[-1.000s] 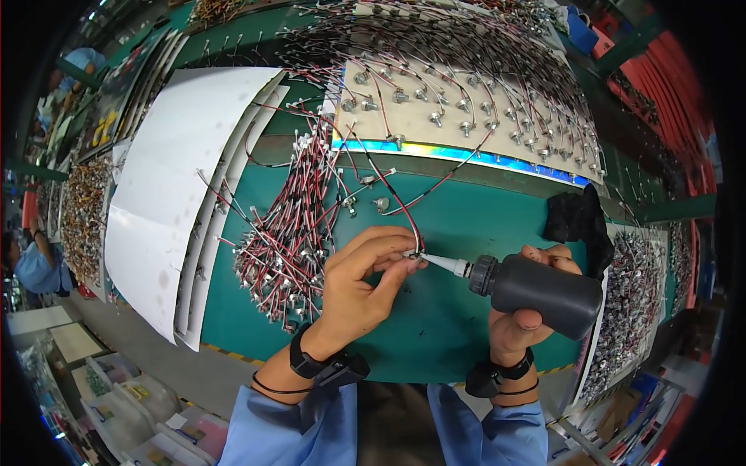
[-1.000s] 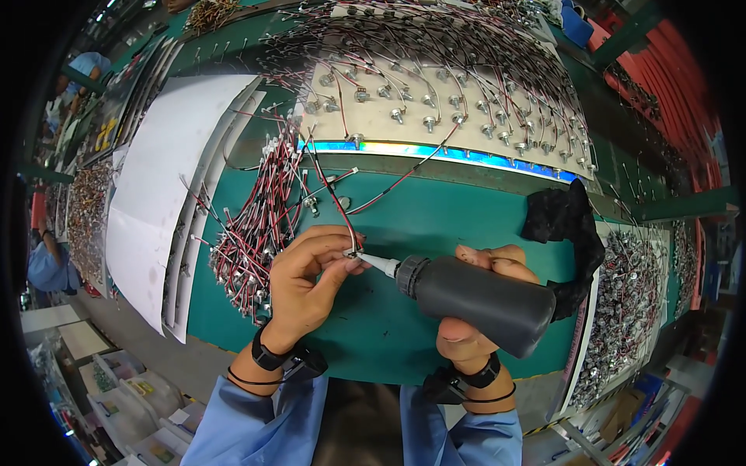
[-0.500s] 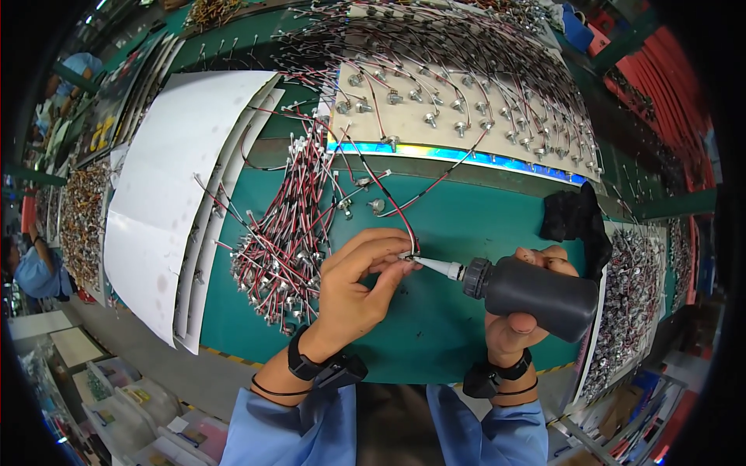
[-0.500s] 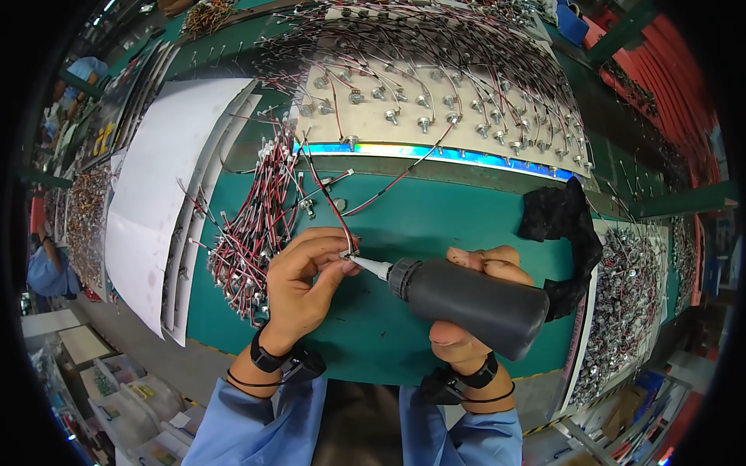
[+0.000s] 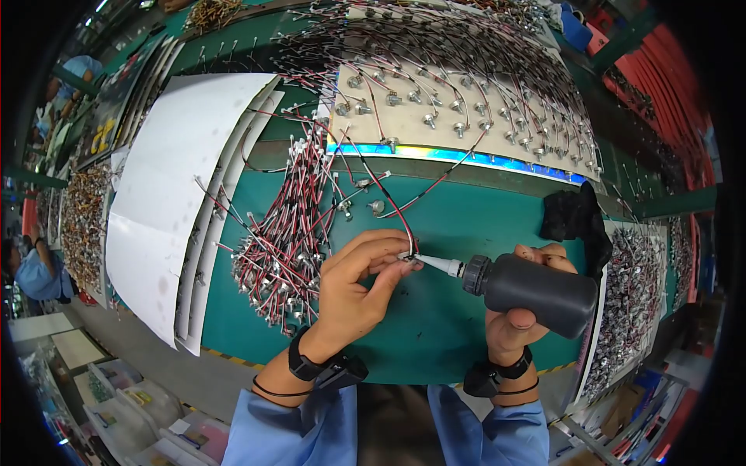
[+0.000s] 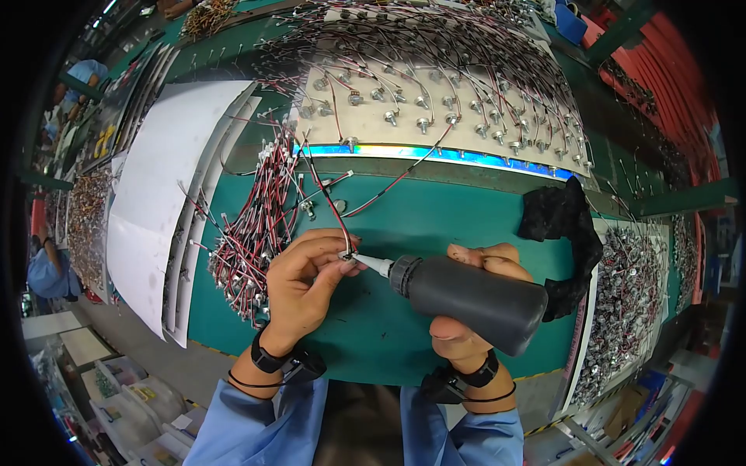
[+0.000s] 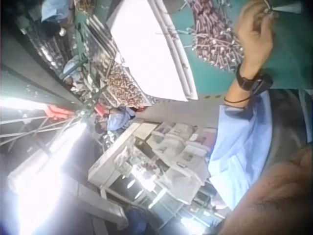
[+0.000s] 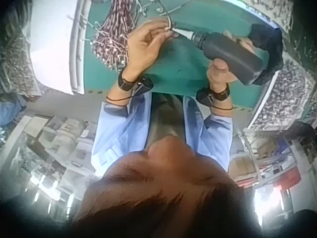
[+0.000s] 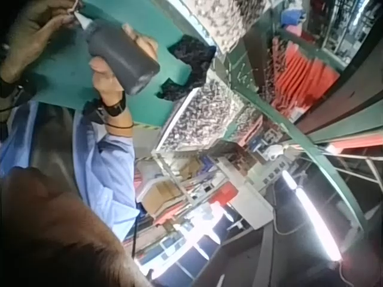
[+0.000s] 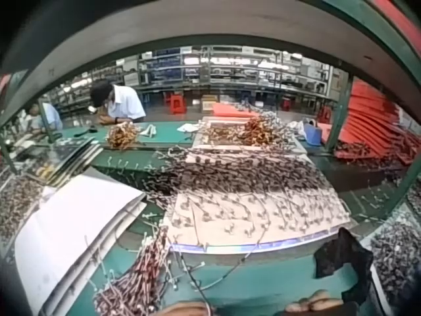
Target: The person picks up a wire assembly, applies glue to the connector from a squeeze bottle, and places it onto a stack of paper. This process is repeated several times, occasionally wiping the tip of the glue bottle with a black cloth.
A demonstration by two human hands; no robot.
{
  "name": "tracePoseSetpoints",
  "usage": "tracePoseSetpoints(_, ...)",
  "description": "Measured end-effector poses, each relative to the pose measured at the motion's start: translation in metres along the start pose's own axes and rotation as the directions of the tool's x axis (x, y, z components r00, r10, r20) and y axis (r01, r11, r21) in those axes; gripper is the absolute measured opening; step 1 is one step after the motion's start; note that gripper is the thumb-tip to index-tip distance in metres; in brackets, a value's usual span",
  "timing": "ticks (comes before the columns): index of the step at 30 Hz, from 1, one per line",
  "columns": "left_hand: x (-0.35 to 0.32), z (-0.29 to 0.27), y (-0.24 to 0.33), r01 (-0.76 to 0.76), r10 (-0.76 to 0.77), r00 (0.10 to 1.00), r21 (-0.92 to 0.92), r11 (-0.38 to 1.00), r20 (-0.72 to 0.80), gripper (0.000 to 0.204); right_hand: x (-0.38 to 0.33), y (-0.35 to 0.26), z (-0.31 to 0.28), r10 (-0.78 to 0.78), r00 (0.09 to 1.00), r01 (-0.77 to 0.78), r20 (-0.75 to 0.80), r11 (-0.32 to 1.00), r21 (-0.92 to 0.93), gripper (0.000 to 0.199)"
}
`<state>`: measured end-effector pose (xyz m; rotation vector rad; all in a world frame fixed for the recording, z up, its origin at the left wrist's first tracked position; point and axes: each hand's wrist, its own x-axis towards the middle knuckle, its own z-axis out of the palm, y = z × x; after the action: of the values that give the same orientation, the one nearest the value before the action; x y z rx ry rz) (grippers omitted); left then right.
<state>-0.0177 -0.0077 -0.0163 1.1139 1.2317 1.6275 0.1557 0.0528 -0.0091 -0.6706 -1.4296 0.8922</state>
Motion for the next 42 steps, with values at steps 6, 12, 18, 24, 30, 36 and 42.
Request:
tracePoseSetpoints(6, -0.001, 0.0, -0.001, 0.046, -0.046, 0.999, -0.075, 0.996, 0.003, 0.021, 0.001, -0.001, 0.005, 0.006, 0.998, -0.005, -0.057, 1.0, 0.005, 0.081)
tracePoseSetpoints(12, -0.001, -0.001, 0.0, 0.085, -0.084, 0.996, -0.115, 0.99, 0.017, 0.02, 0.002, 0.001, 0.001, -0.02, 0.998, 0.018, -0.059, 0.999, -0.028, 0.081)
tracePoseSetpoints(18, -0.002, -0.001, 0.0, 0.081, -0.079, 0.997, -0.124, 0.989, 0.024, 0.019, 0.003, 0.0, 0.001, -0.02, 0.999, 0.018, -0.05, 0.999, -0.026, 0.08)
tracePoseSetpoints(24, -0.004, 0.001, -0.002, 0.076, -0.076, 0.997, -0.115, 0.991, 0.003, 0.018, 0.005, -0.003, 0.005, 0.029, 0.997, -0.028, -0.077, 1.0, 0.01, 0.079)
tracePoseSetpoints(30, 0.002, 0.002, -0.003, 0.179, -0.181, 0.983, -0.217, 0.96, 0.008, 0.018, 0.012, 0.016, 0.002, 0.037, 0.993, -0.033, -0.116, 0.999, 0.035, 0.075)
tracePoseSetpoints(36, -0.001, -0.002, -0.001, 0.124, -0.13, 0.992, -0.28, 0.952, -0.001, 0.019, 0.035, 0.037, -0.016, 0.411, 0.874, -0.29, -0.258, 0.868, 0.402, 0.045)
tracePoseSetpoints(42, 0.004, -0.032, 0.066, -0.104, 0.101, 0.995, -0.158, 0.982, -0.025, 0.018, 0.036, 0.059, -0.021, 0.642, 0.757, -0.409, -0.124, 0.612, 0.677, 0.032)
